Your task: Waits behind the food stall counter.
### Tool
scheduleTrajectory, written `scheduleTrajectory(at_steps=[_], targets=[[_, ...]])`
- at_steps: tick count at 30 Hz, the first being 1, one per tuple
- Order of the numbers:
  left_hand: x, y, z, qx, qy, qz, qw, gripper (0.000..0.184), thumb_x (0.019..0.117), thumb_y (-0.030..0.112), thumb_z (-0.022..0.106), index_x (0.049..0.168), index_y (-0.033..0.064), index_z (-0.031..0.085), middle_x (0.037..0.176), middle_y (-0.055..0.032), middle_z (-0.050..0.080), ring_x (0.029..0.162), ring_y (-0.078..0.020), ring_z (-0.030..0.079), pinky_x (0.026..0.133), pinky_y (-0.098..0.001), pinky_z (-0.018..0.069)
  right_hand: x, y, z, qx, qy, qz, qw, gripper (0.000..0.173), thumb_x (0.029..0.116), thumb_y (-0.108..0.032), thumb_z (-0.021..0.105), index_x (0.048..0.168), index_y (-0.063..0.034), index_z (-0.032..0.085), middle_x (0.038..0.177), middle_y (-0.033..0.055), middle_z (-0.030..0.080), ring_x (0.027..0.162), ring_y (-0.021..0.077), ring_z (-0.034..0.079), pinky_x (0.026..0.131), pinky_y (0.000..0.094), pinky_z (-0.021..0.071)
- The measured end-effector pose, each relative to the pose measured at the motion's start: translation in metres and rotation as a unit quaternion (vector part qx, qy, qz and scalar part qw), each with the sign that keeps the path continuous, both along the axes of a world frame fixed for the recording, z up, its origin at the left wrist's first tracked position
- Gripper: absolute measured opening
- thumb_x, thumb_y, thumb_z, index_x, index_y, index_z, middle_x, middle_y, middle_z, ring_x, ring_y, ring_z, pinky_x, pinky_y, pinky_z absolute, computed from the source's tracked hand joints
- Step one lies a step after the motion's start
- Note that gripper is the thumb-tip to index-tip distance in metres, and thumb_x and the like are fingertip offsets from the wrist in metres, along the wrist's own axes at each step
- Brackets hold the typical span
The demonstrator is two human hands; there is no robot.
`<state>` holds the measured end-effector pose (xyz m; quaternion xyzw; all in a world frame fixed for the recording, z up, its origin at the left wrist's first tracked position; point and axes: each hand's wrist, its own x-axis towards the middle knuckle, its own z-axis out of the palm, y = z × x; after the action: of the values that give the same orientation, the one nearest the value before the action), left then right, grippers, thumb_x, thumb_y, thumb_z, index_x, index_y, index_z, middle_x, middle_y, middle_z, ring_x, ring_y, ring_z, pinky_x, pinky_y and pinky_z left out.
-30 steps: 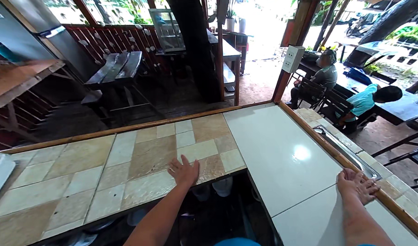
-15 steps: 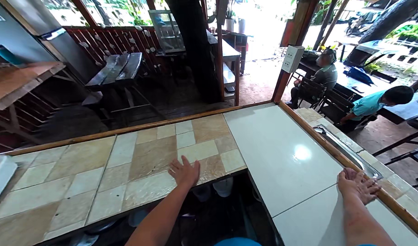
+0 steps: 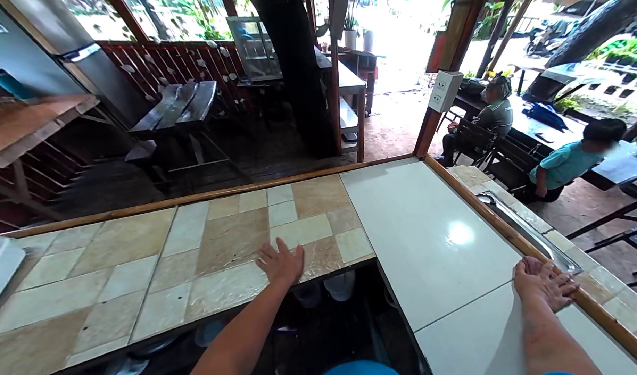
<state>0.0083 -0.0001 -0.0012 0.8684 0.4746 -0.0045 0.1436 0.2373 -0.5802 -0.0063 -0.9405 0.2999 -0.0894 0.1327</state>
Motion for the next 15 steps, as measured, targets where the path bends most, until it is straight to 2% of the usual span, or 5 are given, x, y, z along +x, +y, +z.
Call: scheduleTrajectory(at_steps=[4, 15], targets=[[-0.0020, -0.0001, 0.0011, -0.004, -0.012, -0.008, 1.000, 0.088, 0.1016, 0.066, 0.036, 0.164, 0.0063, 0.018, 0.166, -0.0319, 0.008, 0.154, -0.0503, 0.007, 0.121, -0.0671, 0.0060, -0.0023, 0.0000, 0.0023, 0.006, -0.005, 0.010, 1.000, 0.078, 0.1037, -0.055, 0.043, 0.164, -0.0118, 0.021, 0.169, 0.0253, 0.010, 0.156, 0.0455, 0.009, 0.121, 0.0671, 0.0122], [-0.0012, -0.0005, 0.0007, -0.003, -0.007, -0.005, 1.000, 0.088, 0.1014, 0.066, 0.036, 0.164, 0.0075, 0.017, 0.166, -0.0322, 0.008, 0.154, -0.0497, 0.007, 0.122, -0.0658, 0.0045, 0.0003, -0.0003, 0.0009, 0.000, -0.001, 0.000, 1.000, 0.078, 0.1027, -0.057, 0.044, 0.165, -0.0146, 0.021, 0.169, 0.0232, 0.011, 0.156, 0.0433, 0.010, 0.121, 0.0653, 0.0127]])
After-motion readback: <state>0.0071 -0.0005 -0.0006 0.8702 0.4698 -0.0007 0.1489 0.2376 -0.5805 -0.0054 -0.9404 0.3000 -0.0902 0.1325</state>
